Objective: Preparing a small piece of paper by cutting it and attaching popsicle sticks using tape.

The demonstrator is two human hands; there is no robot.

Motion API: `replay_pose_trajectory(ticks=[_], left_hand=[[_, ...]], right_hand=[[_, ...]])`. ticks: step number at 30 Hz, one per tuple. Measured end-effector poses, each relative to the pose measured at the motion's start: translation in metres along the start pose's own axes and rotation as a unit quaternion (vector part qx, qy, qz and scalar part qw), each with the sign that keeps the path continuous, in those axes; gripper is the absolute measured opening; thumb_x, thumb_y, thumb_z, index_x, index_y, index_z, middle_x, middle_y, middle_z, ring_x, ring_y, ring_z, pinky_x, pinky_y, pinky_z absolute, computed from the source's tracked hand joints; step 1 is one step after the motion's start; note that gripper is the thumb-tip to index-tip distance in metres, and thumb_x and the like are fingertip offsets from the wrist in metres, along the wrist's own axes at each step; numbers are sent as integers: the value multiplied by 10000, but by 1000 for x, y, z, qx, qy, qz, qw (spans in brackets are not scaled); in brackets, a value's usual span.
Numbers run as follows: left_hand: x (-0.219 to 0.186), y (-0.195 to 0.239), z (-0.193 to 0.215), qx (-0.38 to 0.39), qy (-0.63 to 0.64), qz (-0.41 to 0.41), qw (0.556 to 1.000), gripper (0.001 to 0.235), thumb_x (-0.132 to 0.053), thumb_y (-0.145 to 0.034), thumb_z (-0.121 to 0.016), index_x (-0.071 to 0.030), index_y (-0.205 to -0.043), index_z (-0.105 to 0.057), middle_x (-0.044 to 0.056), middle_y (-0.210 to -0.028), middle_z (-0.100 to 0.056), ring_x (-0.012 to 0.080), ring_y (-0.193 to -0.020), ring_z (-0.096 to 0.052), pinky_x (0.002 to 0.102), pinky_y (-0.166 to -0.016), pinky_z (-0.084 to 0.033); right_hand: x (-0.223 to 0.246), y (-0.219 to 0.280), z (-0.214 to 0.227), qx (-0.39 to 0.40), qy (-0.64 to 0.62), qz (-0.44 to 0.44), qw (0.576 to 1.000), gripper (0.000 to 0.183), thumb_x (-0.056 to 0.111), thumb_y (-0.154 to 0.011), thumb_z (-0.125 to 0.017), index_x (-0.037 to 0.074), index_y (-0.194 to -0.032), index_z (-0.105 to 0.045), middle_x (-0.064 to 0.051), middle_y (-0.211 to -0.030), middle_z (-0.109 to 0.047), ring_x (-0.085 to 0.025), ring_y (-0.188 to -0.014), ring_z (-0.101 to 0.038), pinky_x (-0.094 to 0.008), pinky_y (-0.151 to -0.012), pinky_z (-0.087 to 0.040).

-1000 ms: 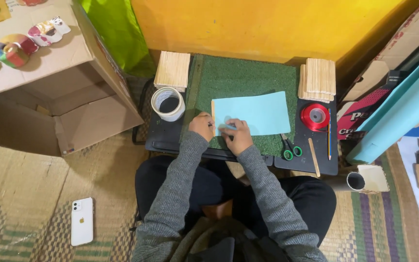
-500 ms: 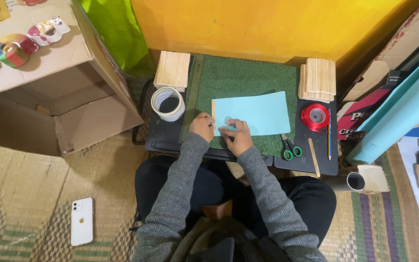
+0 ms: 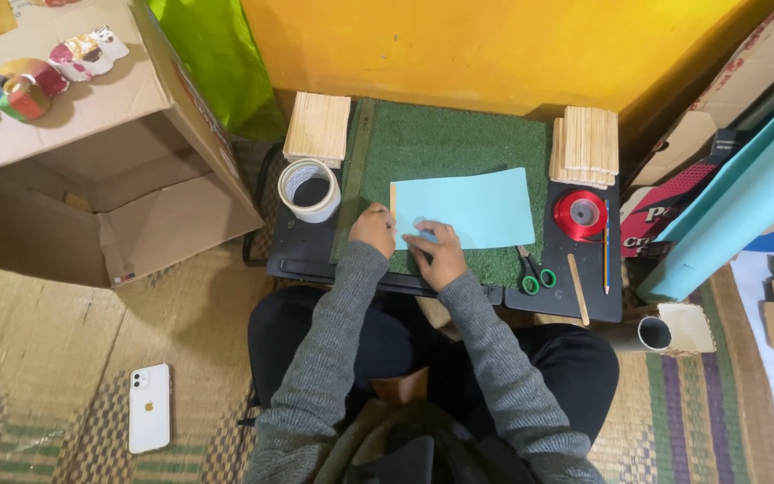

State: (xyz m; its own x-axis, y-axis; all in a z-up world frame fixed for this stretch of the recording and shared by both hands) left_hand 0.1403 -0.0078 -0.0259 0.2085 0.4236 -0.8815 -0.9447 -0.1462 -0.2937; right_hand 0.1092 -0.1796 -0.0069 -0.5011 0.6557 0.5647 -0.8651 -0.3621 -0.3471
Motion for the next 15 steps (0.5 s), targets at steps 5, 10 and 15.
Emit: replay_pose_trajectory(ticks=[5, 10, 15], left_hand=[[-51, 0, 14, 2, -83, -21, 996, 363, -319, -1003, -634, -202, -714, -448, -61, -617, -559, 1, -461, -313, 218, -439, -340], [-85, -3, 28, 39, -63, -3, 997, 382, -251, -1029, -576, -209, -698, -390, -29, -577, -495, 21, -431, -239, 292, -399, -343], [-5, -12, -14, 180, -276, 45, 943, 130, -229, -988, -627, -200, -872, -575, -21, -1061, -618, 120, -829, -615, 310, -695, -566]], right_hand=[[-13, 23, 33, -88, -35, 3, 995, 311, 42, -901, -716, 185, -1169, -779, -44, -1242, -685, -283, -1199, -641, -446, -1005, -549], [-38, 70, 118, -245, 44, 12, 968, 236, 41, -855, -781, 138, -1068, -808, -44, -1078, -771, -236, -1030, -719, -368, -911, -587], [-33, 100, 179, -303, 55, -85, 948, 250, -1, -863, -801, 131, -1075, -821, -46, -1022, -767, -256, -982, -727, -378, -822, -600]])
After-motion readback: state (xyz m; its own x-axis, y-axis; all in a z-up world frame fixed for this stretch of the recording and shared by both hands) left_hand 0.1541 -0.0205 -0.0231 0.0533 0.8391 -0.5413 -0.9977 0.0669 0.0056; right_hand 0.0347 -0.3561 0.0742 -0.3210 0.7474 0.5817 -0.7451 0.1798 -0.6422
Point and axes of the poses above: each hand's wrist, its own y-axis away from the middle knuckle, its own z-axis out of the back of the hand, x = y × z, the point moved 7 cm from there along -y, towards the middle knuckle
